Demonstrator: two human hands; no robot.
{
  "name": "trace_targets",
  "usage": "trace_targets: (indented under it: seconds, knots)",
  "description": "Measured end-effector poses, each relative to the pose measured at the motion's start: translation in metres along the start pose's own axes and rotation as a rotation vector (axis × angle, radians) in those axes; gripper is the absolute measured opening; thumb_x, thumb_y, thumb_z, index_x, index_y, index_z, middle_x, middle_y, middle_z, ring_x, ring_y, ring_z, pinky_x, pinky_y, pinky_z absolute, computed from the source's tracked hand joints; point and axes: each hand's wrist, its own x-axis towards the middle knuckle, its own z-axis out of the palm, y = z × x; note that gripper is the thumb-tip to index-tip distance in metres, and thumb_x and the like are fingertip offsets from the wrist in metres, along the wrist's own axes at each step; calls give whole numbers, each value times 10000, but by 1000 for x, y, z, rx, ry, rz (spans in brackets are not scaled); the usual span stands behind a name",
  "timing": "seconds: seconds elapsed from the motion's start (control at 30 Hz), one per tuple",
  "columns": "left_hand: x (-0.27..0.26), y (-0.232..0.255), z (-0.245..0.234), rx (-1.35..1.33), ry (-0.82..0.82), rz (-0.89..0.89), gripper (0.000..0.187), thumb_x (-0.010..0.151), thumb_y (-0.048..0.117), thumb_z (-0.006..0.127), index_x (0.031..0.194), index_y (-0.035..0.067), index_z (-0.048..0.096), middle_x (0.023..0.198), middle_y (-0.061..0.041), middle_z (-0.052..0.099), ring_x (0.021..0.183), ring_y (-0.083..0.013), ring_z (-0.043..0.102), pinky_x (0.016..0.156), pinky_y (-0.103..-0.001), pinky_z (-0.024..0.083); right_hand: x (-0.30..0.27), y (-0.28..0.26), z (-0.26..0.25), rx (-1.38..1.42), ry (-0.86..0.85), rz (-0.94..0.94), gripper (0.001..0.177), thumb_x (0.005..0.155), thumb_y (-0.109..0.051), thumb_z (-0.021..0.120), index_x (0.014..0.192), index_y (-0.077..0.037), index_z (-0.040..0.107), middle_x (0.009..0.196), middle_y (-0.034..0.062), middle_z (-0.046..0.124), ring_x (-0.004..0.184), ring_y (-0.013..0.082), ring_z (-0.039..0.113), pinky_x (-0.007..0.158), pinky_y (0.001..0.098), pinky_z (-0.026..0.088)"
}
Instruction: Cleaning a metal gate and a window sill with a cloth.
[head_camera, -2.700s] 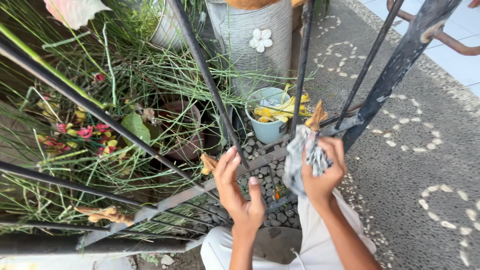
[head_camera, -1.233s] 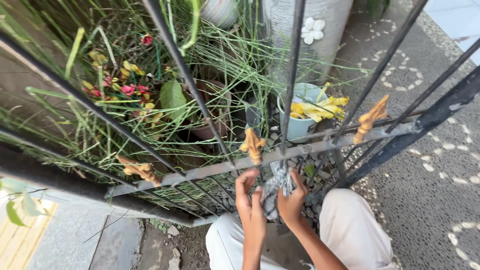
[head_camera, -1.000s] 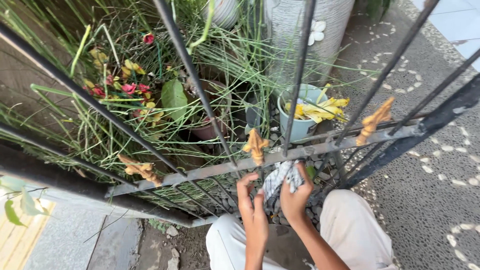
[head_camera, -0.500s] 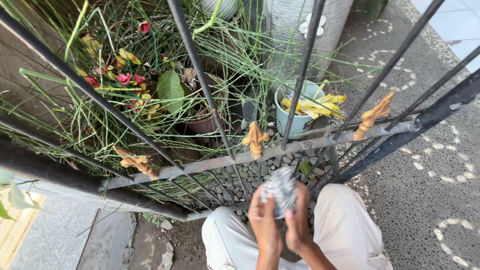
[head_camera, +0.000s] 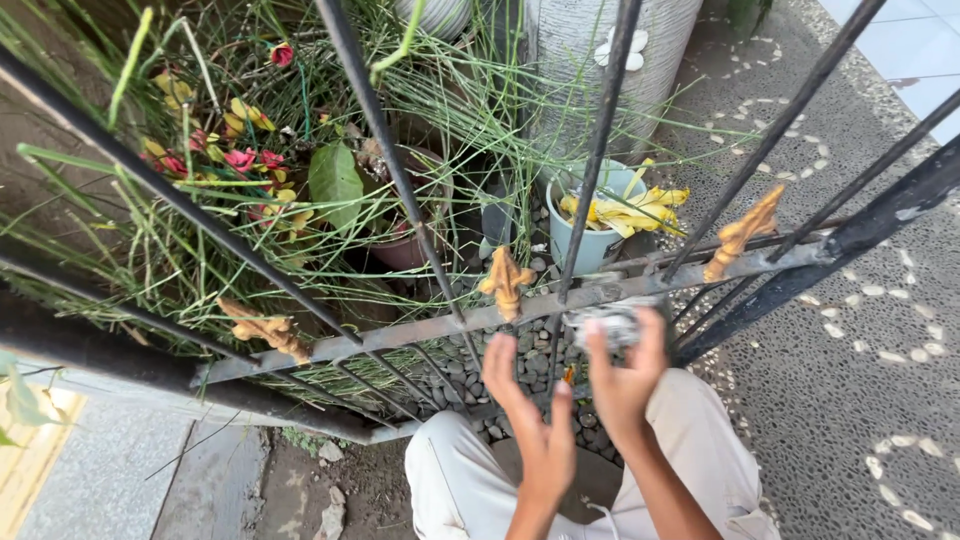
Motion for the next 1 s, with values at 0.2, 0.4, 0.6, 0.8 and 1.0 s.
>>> trace_targets:
  seconds: [0.2,0.4,0.6,0.8,1.0]
  knots:
    - [30,-21,3,-79,-54,-186,386,1053,194,488,1374,-19,516,1246,-144,630,1160,-217,607,1016,-336,453,-21,38,-3,-294,-58,-199,373,900,-51,742,1219,67,588,1057,201,686,977,289,699,843,379,551]
    - [43,-62,0,-150,-194,-380,257,1099,178,429,1055,-7,603,799,-31,517,725,-119,420,656,-283,407,2,1,10,-184,15,-27,310,940,-78,752,1186,46,610,993,168,700,843,254,700,752,376,567]
    - [47,-73,5,-216,-182,-207,258,1120,187,421,980,2,534,874,9,588,804,-68,511,756,-231,476,-14,73,6,-260,-4,-115,328,901,-36,743,1187,54,610,965,167,709,829,265,710,747,384,544]
    - [50,-62,8,-241,-147,-318,241,1105,178,419,999,13,558,829,5,499,765,-74,410,676,-250,397,24,1,18,-205,-19,-154,258,946,-43,715,1164,48,612,997,179,699,834,276,673,784,359,539]
    - [55,-62,8,-218,-165,-244,263,1130,193,406,978,15,523,843,19,498,782,-68,417,716,-235,420,1,64,10,-244,-78,91,270,946,-86,748,1165,32,644,901,157,716,749,246,683,715,352,526]
